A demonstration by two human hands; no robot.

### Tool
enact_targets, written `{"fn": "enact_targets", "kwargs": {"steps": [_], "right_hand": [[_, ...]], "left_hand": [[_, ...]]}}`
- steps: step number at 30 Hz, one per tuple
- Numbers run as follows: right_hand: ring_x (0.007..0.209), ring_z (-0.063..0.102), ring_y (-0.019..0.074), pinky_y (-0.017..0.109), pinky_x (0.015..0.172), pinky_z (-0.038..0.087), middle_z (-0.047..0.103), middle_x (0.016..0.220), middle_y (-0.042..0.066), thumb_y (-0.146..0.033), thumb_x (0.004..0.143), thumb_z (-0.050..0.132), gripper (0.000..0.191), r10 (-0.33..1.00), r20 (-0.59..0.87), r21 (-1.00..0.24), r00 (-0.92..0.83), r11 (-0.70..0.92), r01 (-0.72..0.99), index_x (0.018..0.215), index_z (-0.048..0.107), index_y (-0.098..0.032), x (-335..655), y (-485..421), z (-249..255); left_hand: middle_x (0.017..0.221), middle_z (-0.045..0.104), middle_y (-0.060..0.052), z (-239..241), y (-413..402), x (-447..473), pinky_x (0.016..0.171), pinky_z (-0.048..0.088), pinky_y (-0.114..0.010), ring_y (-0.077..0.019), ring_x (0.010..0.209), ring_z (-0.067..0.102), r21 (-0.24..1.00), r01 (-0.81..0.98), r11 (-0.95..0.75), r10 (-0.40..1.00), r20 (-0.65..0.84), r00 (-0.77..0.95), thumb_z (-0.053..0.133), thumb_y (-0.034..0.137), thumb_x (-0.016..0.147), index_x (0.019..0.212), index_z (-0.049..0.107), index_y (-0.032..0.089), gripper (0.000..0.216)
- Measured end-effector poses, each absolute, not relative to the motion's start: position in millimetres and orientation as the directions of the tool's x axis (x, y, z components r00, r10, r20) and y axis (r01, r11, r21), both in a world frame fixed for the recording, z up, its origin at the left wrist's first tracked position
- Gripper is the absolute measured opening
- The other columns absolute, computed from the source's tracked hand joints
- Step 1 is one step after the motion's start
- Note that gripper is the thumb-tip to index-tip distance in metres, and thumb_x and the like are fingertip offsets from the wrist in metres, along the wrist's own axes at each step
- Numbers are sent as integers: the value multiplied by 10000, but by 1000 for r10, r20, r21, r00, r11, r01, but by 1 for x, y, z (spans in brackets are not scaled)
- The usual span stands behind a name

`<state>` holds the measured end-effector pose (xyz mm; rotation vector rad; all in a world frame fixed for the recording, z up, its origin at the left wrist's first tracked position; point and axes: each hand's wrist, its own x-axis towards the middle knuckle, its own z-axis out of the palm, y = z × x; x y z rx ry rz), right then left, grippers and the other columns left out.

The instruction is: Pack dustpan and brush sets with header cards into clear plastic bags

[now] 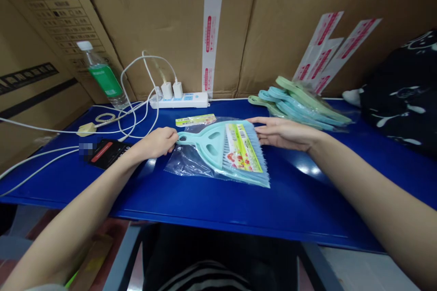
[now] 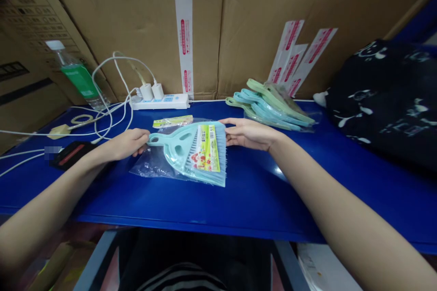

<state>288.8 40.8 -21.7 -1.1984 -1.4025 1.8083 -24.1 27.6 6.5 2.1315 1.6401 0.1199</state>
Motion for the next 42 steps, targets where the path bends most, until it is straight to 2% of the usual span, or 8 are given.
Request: {"fn": "enact_targets", "kwargs": {"steps": [10, 15, 19, 25, 30, 36, 38, 42], "right_hand": [[626, 617, 102, 227, 638, 553, 588, 702, -46, -97, 778, 645, 595, 841, -354, -933, -410, -286, 219, 1330, 450, -204, 283, 33, -15], [525, 521, 83, 228, 506, 486, 618, 743, -16, -98, 755, 614, 534, 886, -319, -922, -336, -209, 325, 1271, 493, -162, 280, 32, -15], [505, 504, 91, 228, 471, 446, 598, 680, -29, -93, 755, 565, 483, 919, -291, -889, -266, -157, 430, 1228, 494, -163, 275, 30, -12], [470, 485, 92, 223, 442, 419, 555, 628, -55, -80, 717, 534, 382, 940, -250, -837, -232, -89, 540, 1081, 504, -194, 278, 29, -5], [461, 474, 95, 241, 456, 413, 545, 629, -41, -103, 698, 516, 209, 936, -217, -734, -276, 30, 678, 876, 549, -206, 278, 31, -8], [511, 440, 122, 269, 517, 324, 416, 522, -52, -261, 788, 516, 124, 938, 24, -420, -345, 323, 848, 729, 613, -210, 268, 24, -7], [515, 425, 120, 271, 524, 305, 382, 526, -57, -299, 761, 569, 121, 919, 33, -388, -393, 374, 842, 689, 616, -214, 266, 22, -6], [497, 395, 111, 267, 521, 288, 363, 523, -70, -329, 717, 639, 139, 905, 15, -422, -425, 391, 818, 655, 578, -221, 261, 20, -8]], "left_hand": [[512, 543, 21, 12, 25, -23, 563, 369, -241, -111, 478, 506, 181, 959, -219, 947, -196, 254, 311, 169, 826, 550, 378, 207, 287], [570, 587, -4, 16, 23, -20, 602, 386, -257, -140, 545, 550, 64, 975, -211, 957, -190, 220, 298, 155, 848, 580, 406, 208, 294], [627, 634, -27, 19, 22, -19, 647, 406, -271, -175, 627, 604, -28, 980, -195, 964, -191, 187, 294, 155, 867, 625, 474, 200, 305], [740, 677, -98, 19, 21, -19, 698, 423, -313, -257, 797, 661, -156, 976, -155, 978, -163, 129, 298, 164, 888, 835, 590, 154, 296], [840, 695, -143, 17, 21, -19, 709, 435, -328, -291, 883, 668, -197, 968, -155, 981, -145, 127, 276, 183, 909, 929, 603, 135, 331], [882, 697, -146, 13, 21, -20, 720, 443, -332, -293, 911, 668, -214, 965, -148, 984, -128, 122, 270, 198, 917, 961, 606, 135, 344], [880, 695, -146, 13, 21, -20, 722, 444, -334, -291, 908, 668, -218, 965, -148, 984, -128, 123, 271, 196, 915, 964, 608, 133, 346], [878, 693, -144, 13, 21, -19, 725, 449, -334, -287, 908, 667, -226, 962, -152, 983, -133, 124, 272, 197, 913, 972, 606, 133, 344]]}}
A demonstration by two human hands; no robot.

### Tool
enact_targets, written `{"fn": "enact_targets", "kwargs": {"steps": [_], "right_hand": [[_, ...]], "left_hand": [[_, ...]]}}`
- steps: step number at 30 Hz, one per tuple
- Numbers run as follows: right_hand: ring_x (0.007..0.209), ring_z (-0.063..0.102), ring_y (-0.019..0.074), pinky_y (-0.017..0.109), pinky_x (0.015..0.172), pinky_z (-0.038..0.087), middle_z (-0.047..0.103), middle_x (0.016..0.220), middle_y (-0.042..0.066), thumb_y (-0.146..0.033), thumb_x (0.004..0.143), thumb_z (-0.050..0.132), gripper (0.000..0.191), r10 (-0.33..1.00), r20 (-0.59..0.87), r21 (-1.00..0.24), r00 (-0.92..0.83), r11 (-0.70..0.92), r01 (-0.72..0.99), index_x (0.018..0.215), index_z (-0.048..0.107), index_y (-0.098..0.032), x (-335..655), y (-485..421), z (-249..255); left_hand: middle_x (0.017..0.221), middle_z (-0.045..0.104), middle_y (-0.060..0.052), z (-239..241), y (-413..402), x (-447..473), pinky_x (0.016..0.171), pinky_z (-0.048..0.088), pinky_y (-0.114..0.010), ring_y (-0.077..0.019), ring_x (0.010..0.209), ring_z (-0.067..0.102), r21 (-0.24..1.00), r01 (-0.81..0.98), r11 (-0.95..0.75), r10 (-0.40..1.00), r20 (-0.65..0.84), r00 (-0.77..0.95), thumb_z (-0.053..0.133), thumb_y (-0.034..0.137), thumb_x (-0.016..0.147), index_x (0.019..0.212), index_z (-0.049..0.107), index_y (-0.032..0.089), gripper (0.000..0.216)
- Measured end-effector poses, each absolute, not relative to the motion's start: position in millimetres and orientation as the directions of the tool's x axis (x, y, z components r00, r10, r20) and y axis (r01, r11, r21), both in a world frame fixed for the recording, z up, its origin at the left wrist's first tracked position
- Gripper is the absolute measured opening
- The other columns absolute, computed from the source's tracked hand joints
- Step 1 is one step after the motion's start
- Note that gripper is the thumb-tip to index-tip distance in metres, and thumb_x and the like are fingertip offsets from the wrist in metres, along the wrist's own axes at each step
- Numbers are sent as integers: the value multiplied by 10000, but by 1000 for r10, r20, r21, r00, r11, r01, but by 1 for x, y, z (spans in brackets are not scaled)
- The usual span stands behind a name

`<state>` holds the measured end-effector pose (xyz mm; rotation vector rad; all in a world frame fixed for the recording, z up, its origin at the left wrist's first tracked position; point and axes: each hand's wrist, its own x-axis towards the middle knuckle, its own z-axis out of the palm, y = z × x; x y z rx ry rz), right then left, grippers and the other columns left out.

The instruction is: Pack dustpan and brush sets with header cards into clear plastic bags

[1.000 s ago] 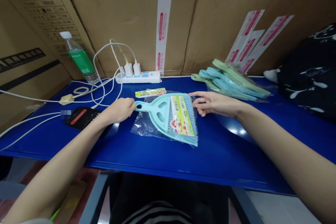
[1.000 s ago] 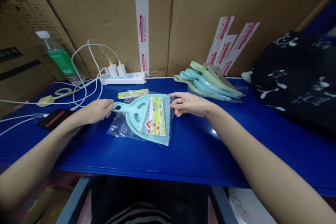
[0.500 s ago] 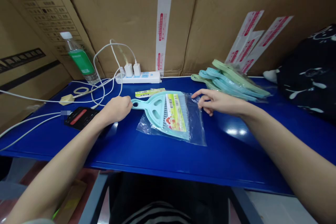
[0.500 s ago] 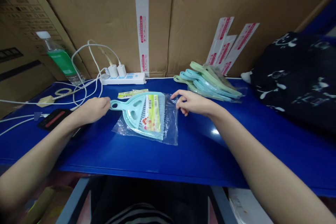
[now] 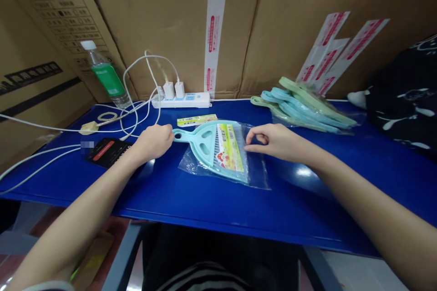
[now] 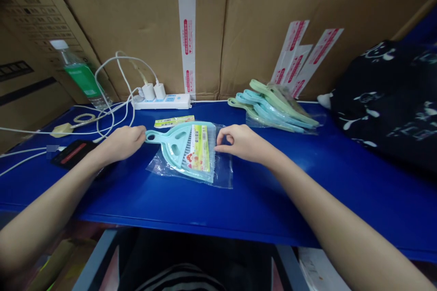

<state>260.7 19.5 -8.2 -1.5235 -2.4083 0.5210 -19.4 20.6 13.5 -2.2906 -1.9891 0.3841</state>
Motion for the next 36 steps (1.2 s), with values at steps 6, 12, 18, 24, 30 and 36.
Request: {"fn": "enact_targets", "kwargs": {"steps": [6, 12, 18, 24, 30, 36], "right_hand": [[481, 346, 111, 272, 508, 270, 315, 483, -73, -427, 756, 612, 299, 900, 89, -482, -427, 414, 772, 572, 480, -232, 257, 18, -14], [471, 256, 99, 280, 506, 242, 254, 479, -81, -518, 783, 574, 351, 912, 127, -551, -390, 392, 737, 606, 588, -215, 254, 18, -14], [502, 256, 103, 272, 506, 249, 286, 559, -76, -437, 755, 633, 395, 875, 147, -603, -461, 449, 659, 1054, 734, -199, 255, 20, -21], [518, 323, 113, 266, 522, 286, 344, 565, -62, -401, 737, 669, 430, 852, 169, -522, -495, 503, 689, 1114, 722, -200, 248, 16, -25], [493, 302, 109, 271, 504, 278, 379, 533, -60, -376, 737, 674, 405, 882, 177, -473, -436, 465, 748, 1077, 733, -163, 243, 13, -26], [480, 353, 110, 260, 492, 276, 431, 542, -47, -385, 818, 572, 387, 880, 158, -375, -448, 474, 797, 1146, 701, -224, 260, 19, -22]], "left_hand": [[905, 694, -149, 16, 21, -18, 734, 458, -346, -294, 916, 665, -241, 959, -150, 983, -142, 118, 260, 205, 914, 994, 596, 129, 353], [902, 699, -151, 16, 20, -17, 732, 465, -346, -293, 912, 667, -251, 956, -150, 983, -144, 117, 252, 206, 913, 995, 594, 138, 358], [909, 696, -156, 14, 20, -18, 745, 469, -354, -304, 935, 665, -255, 956, -145, 983, -150, 109, 256, 213, 917, 1013, 592, 135, 359], [902, 691, -171, 13, 19, -20, 739, 468, -368, -316, 932, 666, -247, 958, -146, 983, -145, 112, 244, 218, 919, 1027, 591, 124, 375], [896, 693, -171, 12, 19, -20, 718, 468, -367, -316, 911, 670, -243, 959, -145, 984, -140, 114, 237, 228, 917, 1002, 597, 127, 383], [897, 697, -165, 12, 19, -20, 721, 469, -364, -311, 910, 669, -243, 959, -148, 984, -135, 118, 252, 226, 910, 1011, 600, 132, 375]]}}
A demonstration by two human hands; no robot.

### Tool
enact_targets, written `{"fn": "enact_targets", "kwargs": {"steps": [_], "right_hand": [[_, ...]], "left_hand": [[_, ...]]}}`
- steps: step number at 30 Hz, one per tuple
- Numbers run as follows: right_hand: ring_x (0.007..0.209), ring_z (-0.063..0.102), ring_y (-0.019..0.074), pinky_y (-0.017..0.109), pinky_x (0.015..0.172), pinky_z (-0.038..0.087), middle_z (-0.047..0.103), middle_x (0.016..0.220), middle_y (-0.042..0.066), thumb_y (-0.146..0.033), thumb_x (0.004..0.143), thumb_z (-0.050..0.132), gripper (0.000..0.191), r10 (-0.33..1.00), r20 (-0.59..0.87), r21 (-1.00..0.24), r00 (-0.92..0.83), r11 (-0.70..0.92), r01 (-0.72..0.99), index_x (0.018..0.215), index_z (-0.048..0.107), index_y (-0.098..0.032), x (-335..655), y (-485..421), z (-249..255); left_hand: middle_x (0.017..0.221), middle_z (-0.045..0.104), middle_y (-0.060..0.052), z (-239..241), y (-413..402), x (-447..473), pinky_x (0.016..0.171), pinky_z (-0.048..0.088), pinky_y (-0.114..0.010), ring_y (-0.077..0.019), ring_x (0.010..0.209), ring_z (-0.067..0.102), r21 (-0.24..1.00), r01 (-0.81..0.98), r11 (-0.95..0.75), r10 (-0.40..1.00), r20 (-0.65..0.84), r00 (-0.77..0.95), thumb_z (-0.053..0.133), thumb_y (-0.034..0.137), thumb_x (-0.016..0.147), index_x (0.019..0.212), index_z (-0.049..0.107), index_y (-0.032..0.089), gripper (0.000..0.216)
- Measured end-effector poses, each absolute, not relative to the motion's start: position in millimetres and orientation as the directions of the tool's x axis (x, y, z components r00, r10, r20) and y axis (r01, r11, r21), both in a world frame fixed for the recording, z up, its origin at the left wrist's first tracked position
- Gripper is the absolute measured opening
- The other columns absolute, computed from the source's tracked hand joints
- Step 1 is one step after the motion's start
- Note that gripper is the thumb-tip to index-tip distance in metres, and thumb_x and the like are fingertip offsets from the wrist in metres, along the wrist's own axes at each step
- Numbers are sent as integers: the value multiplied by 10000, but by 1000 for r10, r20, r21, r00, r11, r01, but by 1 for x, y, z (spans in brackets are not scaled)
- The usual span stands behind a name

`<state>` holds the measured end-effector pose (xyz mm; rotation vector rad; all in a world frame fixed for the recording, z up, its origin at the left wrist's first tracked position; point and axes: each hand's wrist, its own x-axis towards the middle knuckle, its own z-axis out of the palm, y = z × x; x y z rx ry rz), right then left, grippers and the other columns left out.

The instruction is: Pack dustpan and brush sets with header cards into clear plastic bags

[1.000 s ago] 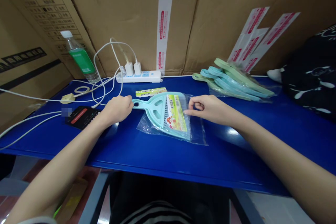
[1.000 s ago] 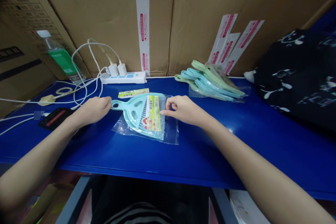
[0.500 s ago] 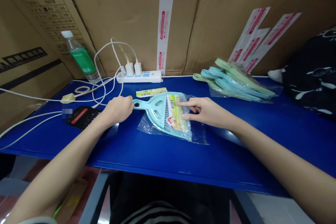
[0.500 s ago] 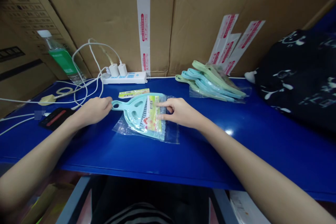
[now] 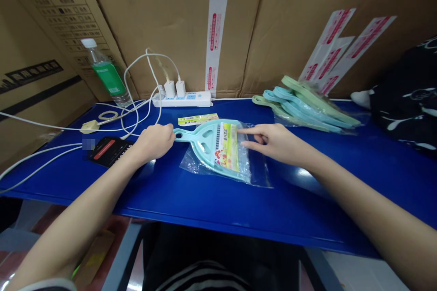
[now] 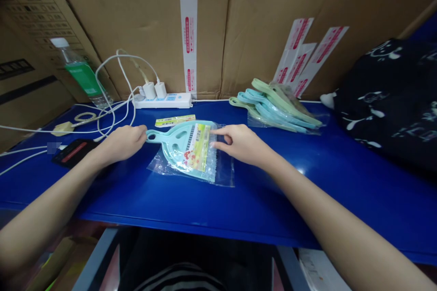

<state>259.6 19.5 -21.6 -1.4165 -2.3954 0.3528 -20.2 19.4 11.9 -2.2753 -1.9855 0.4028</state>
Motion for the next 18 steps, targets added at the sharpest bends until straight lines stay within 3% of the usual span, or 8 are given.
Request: {"fn": "enact_targets", "kwargs": {"steps": [6, 11, 18], "right_hand": [[533, 489, 181, 284, 497, 339, 547, 566, 21, -500, 826, 548, 511, 919, 84, -150, -384, 393, 907, 1218, 655, -191, 271, 21, -24], [605, 574, 226, 306, 533, 389, 596, 586, 43, -547, 847, 500, 533, 926, 63, -112, -371, 376, 920, 1239, 637, -214, 271, 20, -28], [555, 536, 211, 299, 491, 326, 570, 546, 29, -548, 833, 522, 463, 938, 68, -155, -341, 347, 925, 1131, 682, -233, 269, 20, -26]], "left_hand": [[892, 698, -170, 13, 19, -20, 720, 469, -369, -317, 912, 668, -245, 958, -147, 985, -129, 118, 252, 219, 909, 1019, 604, 129, 380], [886, 701, -159, 15, 19, -19, 720, 470, -360, -311, 914, 668, -248, 958, -141, 986, -126, 113, 258, 218, 912, 1019, 608, 139, 374], [901, 695, -166, 14, 20, -21, 726, 469, -376, -325, 931, 666, -250, 959, -134, 986, -127, 104, 250, 220, 925, 1050, 603, 134, 384]]}}
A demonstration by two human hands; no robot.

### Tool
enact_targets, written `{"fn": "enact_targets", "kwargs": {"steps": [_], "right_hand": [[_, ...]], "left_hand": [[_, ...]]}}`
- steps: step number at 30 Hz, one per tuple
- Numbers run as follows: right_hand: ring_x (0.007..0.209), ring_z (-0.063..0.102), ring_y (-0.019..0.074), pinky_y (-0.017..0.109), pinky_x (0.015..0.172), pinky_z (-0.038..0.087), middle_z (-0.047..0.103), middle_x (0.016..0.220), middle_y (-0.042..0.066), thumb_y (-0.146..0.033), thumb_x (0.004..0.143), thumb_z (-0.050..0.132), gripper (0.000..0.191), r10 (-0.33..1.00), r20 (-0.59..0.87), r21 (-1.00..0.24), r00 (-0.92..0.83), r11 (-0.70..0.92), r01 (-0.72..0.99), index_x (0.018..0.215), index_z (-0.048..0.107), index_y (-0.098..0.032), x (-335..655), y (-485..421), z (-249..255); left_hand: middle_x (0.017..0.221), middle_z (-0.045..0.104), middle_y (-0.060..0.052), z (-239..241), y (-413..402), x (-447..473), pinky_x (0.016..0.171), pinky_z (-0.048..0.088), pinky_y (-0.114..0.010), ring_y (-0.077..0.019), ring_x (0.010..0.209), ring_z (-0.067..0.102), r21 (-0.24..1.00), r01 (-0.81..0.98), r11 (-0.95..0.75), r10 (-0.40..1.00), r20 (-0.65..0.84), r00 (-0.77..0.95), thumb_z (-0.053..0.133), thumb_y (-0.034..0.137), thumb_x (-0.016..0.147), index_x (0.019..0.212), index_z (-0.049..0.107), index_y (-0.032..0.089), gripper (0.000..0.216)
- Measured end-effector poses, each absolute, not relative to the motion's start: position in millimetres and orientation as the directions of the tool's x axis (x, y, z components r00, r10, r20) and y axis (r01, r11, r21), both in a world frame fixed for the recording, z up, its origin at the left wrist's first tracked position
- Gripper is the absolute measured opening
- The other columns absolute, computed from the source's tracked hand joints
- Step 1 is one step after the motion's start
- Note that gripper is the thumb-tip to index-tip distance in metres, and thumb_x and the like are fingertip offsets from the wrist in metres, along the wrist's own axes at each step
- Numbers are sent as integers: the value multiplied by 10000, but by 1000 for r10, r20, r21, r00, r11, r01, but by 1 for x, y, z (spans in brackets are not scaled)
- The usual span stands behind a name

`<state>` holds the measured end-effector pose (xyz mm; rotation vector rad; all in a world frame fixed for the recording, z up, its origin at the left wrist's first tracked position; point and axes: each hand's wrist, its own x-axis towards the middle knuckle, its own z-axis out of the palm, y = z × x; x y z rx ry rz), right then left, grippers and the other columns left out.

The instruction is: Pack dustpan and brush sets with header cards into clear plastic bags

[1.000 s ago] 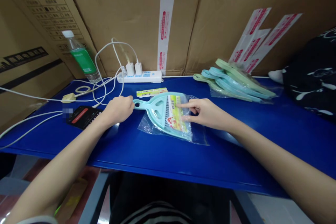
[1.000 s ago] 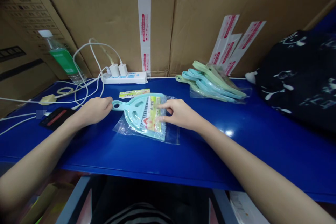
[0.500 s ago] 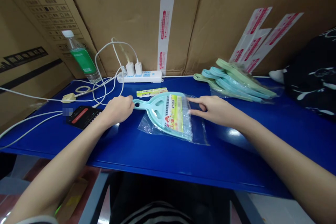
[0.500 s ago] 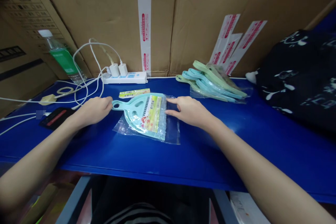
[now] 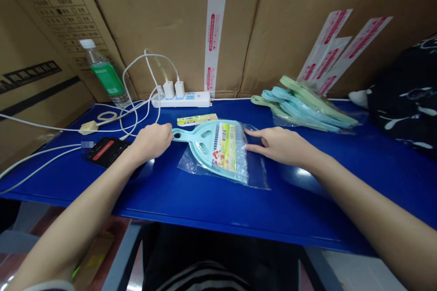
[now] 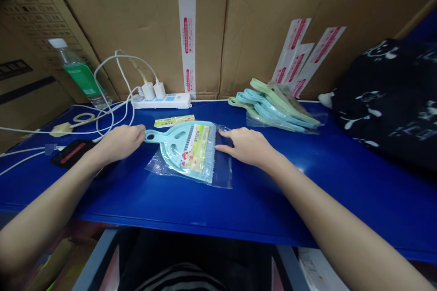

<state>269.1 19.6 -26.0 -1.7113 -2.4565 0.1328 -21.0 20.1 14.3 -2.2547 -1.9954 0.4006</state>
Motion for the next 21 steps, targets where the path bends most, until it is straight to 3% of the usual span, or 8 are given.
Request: {"fn": "enact_targets", "kwargs": {"steps": [6, 13, 21], "right_hand": [[574, 519, 202, 300, 526, 322, 568, 610, 28, -371, 871, 489, 257, 900, 252, -123, -357, 395, 910, 1014, 643, -222, 264, 19, -22], [699, 570, 226, 331, 668, 362, 647, 837, 102, -266, 903, 434, 221, 814, 353, 19, -462, 488, 873, 989, 618, -177, 253, 23, -26], [630, 544, 192, 309, 621, 319, 632, 751, 76, -193, 923, 388, 285, 674, 433, 222, -598, 563, 796, 821, 654, -182, 264, 30, -24]], "left_hand": [[898, 690, -168, 14, 20, -20, 724, 470, -379, -326, 927, 665, -262, 957, -127, 987, -127, 96, 243, 209, 923, 1060, 593, 132, 384], [893, 686, -178, 15, 19, -19, 736, 468, -391, -333, 927, 666, -268, 955, -126, 987, -131, 93, 240, 199, 924, 1074, 585, 123, 384], [903, 688, -183, 14, 19, -20, 718, 473, -396, -347, 939, 667, -280, 951, -130, 987, -125, 98, 234, 202, 936, 1073, 578, 121, 378]]}}
